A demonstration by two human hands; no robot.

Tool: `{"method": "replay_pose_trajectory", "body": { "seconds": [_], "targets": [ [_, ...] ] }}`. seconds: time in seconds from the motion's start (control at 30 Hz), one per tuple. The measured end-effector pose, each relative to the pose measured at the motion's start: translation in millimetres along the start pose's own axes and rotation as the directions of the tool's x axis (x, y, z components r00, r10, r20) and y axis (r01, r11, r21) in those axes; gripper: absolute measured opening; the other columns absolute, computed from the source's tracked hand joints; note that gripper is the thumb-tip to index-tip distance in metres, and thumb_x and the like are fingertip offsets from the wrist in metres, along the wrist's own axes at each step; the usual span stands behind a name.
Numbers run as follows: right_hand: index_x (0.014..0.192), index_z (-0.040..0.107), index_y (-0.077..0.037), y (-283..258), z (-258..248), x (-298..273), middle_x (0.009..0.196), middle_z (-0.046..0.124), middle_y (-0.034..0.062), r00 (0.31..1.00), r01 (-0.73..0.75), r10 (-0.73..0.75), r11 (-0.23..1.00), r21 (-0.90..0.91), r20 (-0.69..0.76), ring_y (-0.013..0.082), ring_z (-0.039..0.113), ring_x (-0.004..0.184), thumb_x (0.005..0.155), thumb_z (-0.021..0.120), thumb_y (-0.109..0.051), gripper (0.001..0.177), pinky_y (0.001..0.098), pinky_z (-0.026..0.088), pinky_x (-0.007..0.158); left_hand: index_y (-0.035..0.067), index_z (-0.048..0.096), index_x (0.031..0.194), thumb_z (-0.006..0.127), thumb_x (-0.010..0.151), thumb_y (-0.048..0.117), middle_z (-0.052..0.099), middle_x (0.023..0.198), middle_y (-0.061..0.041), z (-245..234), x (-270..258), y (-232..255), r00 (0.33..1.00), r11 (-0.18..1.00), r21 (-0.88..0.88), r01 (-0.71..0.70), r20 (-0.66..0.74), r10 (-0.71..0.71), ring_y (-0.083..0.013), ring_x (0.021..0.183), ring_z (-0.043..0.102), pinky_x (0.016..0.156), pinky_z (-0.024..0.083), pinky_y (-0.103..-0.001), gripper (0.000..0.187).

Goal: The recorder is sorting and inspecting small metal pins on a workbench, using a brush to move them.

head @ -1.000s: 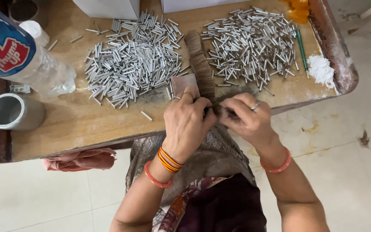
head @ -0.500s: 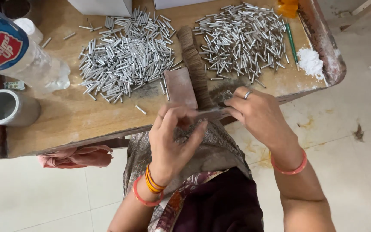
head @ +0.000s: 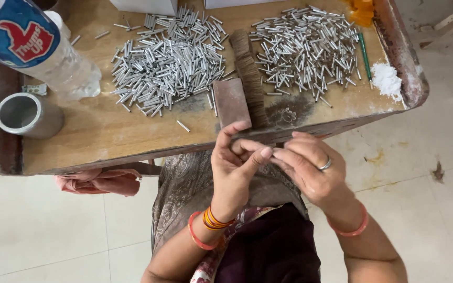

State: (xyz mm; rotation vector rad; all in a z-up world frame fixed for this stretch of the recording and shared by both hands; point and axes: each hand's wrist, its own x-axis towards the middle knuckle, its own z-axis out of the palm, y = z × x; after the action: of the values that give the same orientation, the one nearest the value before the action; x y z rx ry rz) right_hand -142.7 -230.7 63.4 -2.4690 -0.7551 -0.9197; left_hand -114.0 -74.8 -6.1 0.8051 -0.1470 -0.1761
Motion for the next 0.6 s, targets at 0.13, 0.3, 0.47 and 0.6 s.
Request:
{"method": "replay_pose_trajectory", "body": {
  "seconds": [0.13,0.3,0.47,0.6],
  "targets": [
    [0.11,0.066,0.006,-9,26,-18,0.117,0.071,0.0165,0.965,-0.233,0.261,0.874,0.425,-0.008,0.0304,0.073,0.109,0.083,0.082,0.004,0.032,0.0381,0.062,0.096,0.001,0.044,0.138,0.073,0.092,-0.012,0.071,0.091,-0.007,-9,-2,1,0.999,0.98,-0.191,0.048,-0.013,-0.052,-0.0154,0.085,0.069,0.079,0.057,-0.028,0.055],
    [0.108,0.072,-0.002,-15,40,-21,0.109,0.075,0.0146,0.937,-0.242,0.335,0.832,0.5,-0.103,0.0214,0.076,0.099,0.091,0.077,0.007,0.02,0.0304,0.065,0.088,0.0,0.043,0.136,0.07,0.094,-0.007,0.07,0.09,-0.007,-22,-6,2,0.972,0.924,-0.304,0.231,0.038,-0.23,-0.0165,0.085,0.07,0.081,0.059,-0.03,0.05],
    [0.101,0.069,0.003,27,62,-34,0.097,0.077,0.0128,0.842,-0.44,0.538,0.723,0.532,-0.034,0.0163,0.07,0.079,0.096,0.069,0.01,0.009,0.0263,0.055,0.069,0.004,0.065,0.119,0.075,0.091,-0.003,0.069,0.097,-0.005,-35,1,49,0.984,0.82,0.552,-0.153,0.009,0.177,-0.0158,0.085,0.07,0.076,0.059,-0.029,0.031],
    [0.11,0.063,0.005,65,72,-36,0.1,0.071,0.009,0.748,-0.444,0.662,0.549,0.709,-0.044,0.0139,0.072,0.092,0.108,0.064,0.005,0.002,0.0301,0.064,0.09,0.008,0.077,0.105,0.075,0.085,0.002,0.065,0.101,-0.012,-60,23,99,0.873,0.016,0.974,-0.227,0.196,0.446,-0.0278,0.086,0.068,0.073,0.054,-0.039,0.02]
  ]
}}
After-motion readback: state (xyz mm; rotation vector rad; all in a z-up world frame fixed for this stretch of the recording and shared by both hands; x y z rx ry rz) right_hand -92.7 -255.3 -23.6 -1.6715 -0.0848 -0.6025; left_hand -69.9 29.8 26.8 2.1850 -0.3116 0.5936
